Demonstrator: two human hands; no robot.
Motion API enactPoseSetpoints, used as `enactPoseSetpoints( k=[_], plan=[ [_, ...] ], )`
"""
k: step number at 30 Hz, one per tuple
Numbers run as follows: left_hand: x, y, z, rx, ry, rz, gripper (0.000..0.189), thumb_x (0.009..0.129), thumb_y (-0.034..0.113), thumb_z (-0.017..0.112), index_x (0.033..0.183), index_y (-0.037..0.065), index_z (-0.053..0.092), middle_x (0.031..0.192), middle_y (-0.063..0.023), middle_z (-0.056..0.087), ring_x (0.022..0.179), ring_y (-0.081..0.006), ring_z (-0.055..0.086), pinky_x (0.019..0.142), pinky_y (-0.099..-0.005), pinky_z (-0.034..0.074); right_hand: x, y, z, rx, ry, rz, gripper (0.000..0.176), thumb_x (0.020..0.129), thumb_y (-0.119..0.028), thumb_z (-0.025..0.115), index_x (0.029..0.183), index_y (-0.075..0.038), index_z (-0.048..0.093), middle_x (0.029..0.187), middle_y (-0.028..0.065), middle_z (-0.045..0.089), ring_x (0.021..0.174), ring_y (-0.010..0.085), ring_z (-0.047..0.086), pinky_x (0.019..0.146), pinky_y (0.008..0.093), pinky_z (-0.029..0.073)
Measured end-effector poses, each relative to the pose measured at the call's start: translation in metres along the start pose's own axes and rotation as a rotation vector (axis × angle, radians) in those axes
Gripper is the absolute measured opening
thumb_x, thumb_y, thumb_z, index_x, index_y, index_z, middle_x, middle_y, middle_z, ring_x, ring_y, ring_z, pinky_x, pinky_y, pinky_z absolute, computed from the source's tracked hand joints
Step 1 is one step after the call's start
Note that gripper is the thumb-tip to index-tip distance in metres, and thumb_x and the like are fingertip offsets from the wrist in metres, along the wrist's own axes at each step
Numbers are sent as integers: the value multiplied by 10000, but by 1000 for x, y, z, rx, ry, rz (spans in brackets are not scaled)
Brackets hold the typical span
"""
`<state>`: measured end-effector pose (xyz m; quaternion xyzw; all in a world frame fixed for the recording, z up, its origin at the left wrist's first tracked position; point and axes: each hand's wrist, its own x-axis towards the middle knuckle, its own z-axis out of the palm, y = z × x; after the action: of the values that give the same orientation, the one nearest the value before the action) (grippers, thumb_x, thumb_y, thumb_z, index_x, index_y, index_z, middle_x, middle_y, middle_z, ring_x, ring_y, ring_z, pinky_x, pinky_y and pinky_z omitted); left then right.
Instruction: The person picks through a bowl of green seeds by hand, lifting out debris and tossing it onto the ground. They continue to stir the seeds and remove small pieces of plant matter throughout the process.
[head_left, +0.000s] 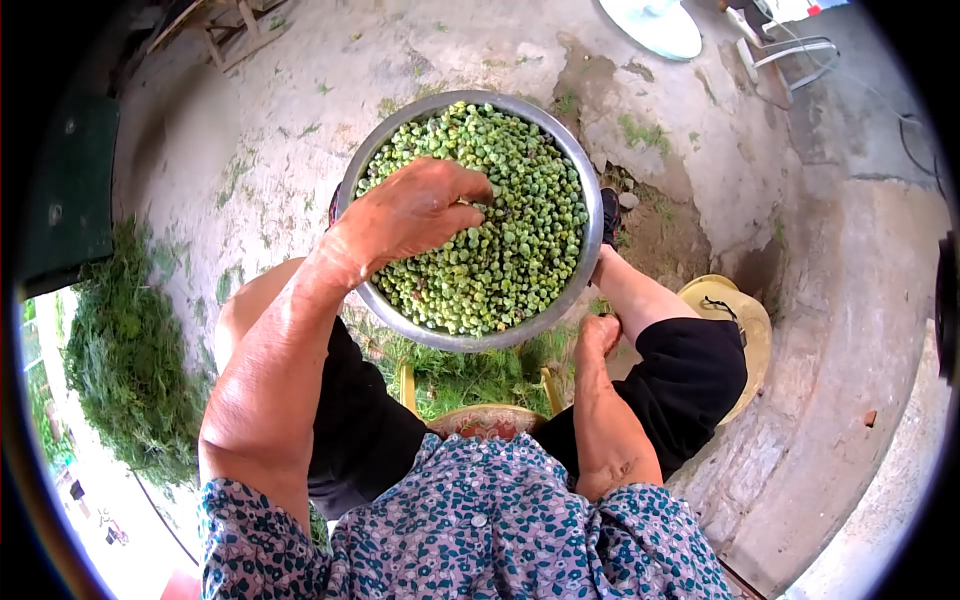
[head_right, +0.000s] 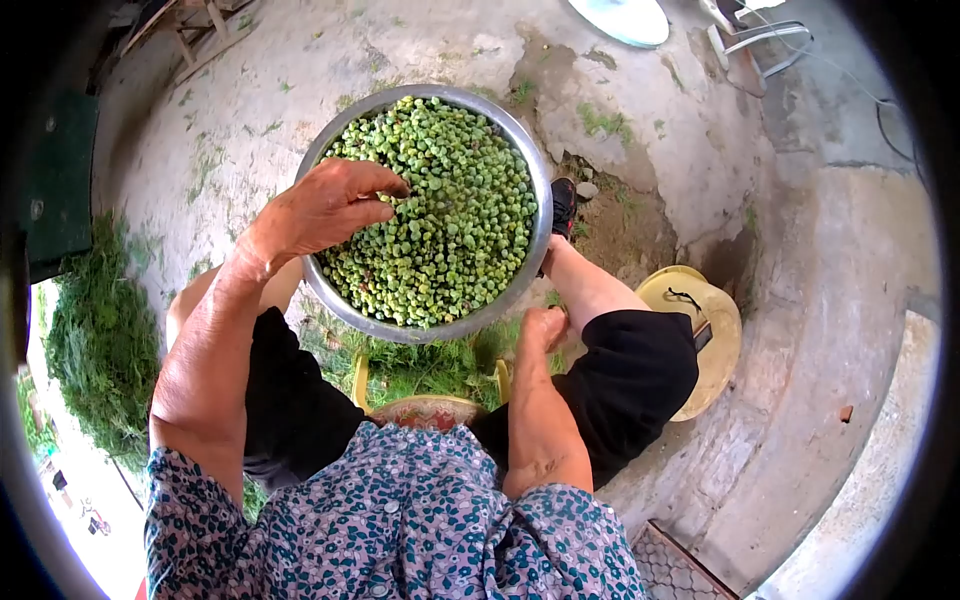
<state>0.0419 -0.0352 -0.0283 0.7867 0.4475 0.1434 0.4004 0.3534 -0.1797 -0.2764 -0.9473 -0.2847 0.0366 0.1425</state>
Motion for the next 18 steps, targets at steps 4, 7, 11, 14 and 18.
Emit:
enactPoseSetpoints(
  k=[4, 7, 11, 14, 18],
  plan=[
    [2, 4, -7, -35, -17, -47, 274, 798, 141, 576, 1035, 4, 597, 916, -137, 613, 813, -246, 589, 727, -336, 473, 5, -29, 0, 324, -215, -152, 284, 693, -58, 528, 961, -31, 619, 859, 180, 624, 756, 319, 594, 711, 379, 470],
    [2, 7, -7, -52, 65, -33, 241, 765, 156, 563, 947, 7, 617, 861, -174, 623, 817, -325, 601, 740, -390, 476, 1, -68, -2, 484, -244, -317, 282, 720, -62, 510, 982, -35, 611, 914, 180, 615, 806, 315, 588, 729, 376, 461],
    [3, 6, -11, -40, 14, -73, 260, 799, 129, 575, 1037, 26, 597, 892, -133, 607, 782, -226, 574, 694, -326, 455, 2, -107, 8, 631, -294, -472, 193, 712, -78, 562, 883, -15, 626, 817, 152, 617, 756, 299, 587, 720, 363, 459],
    [3, 5, -11, -42, 18, -62, 264, 798, 125, 577, 1037, 15, 594, 898, -136, 608, 790, -225, 580, 699, -324, 458, -8, -141, -3, 610, -389, -563, 150, 699, -137, 598, 768, -11, 643, 712, 157, 608, 698, 308, 590, 676, 370, 459],
    [3, 8, -12, -85, 9, -93, 268, 795, 128, 582, 1032, 2, 594, 914, -138, 612, 804, -229, 591, 715, -324, 468, -17, -166, -1, 390, -445, -483, 214, 695, -197, 659, 803, -12, 659, 763, 186, 623, 729, 354, 597, 681, 403, 472]
  ],
)
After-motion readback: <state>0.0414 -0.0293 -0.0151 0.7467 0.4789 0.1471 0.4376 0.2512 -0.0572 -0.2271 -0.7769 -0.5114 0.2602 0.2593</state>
